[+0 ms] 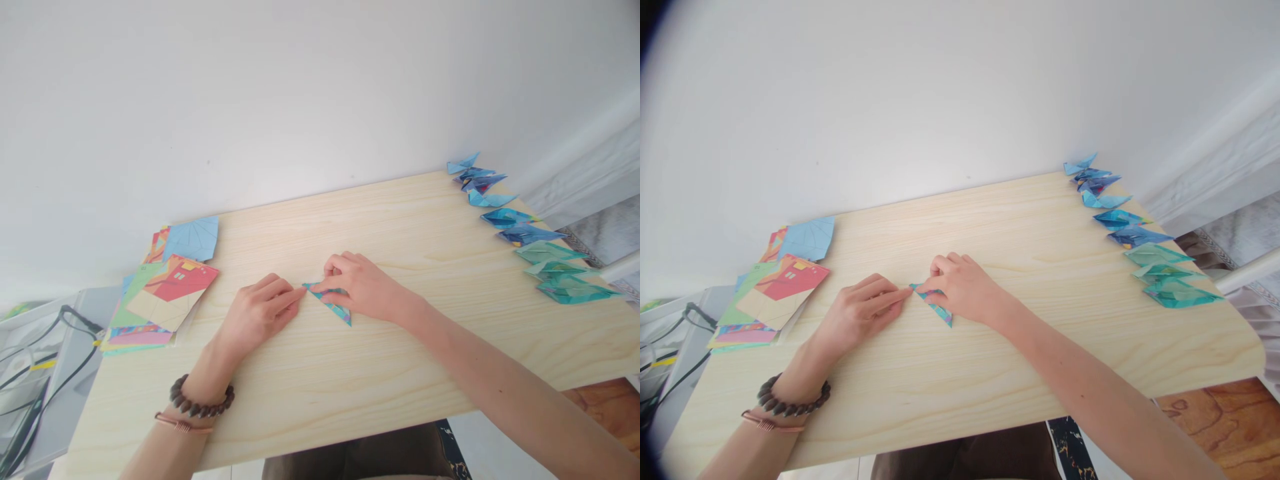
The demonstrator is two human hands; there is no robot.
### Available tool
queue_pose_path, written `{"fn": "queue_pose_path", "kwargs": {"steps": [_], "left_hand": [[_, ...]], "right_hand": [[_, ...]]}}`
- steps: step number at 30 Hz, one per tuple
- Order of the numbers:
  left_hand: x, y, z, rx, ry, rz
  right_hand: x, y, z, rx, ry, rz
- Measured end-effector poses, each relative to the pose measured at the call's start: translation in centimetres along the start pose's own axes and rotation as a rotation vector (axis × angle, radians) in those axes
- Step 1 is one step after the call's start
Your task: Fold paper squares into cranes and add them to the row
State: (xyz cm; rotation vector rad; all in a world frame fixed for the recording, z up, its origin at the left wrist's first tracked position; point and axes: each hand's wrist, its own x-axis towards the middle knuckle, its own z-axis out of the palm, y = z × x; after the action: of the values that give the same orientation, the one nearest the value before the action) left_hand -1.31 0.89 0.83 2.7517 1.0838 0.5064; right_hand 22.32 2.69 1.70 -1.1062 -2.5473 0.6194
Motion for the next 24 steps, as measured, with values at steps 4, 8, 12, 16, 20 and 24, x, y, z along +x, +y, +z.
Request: {"fn": "queue_pose_path", "kwargs": {"steps": [4,8,12,16,20,24], "left_hand": [[0.2,0.2,0.3,-0.053,0.082,-0.113],[0.7,0.7,0.8,-0.115,0.118,-0.226],[0.9,1.1,1.0,-0.195,0.104,-0.363],[1.1,1.3,0.9,-0.182,0.092,-0.388],[0.9,1.1,0.4,0.002,0.058,-0.214],[0.3,0.9,0.0,0.182,-0.007,-0.034]], "right_hand": [[0.0,0.0,0.1,-0.010,0.002,-0.005],[0.0,0.2,0.3,-0.013,0.011,-0.008],[0.0,0.1,0.3,-0.020,0.009,-0.011],[0.0,-0.1,0.1,-0.026,0.007,-0.012],[0.0,-0.2,0.0,-0.024,-0.001,-0.003],[0.0,-0.1,0.0,-0.024,-0.004,0.004]]}}
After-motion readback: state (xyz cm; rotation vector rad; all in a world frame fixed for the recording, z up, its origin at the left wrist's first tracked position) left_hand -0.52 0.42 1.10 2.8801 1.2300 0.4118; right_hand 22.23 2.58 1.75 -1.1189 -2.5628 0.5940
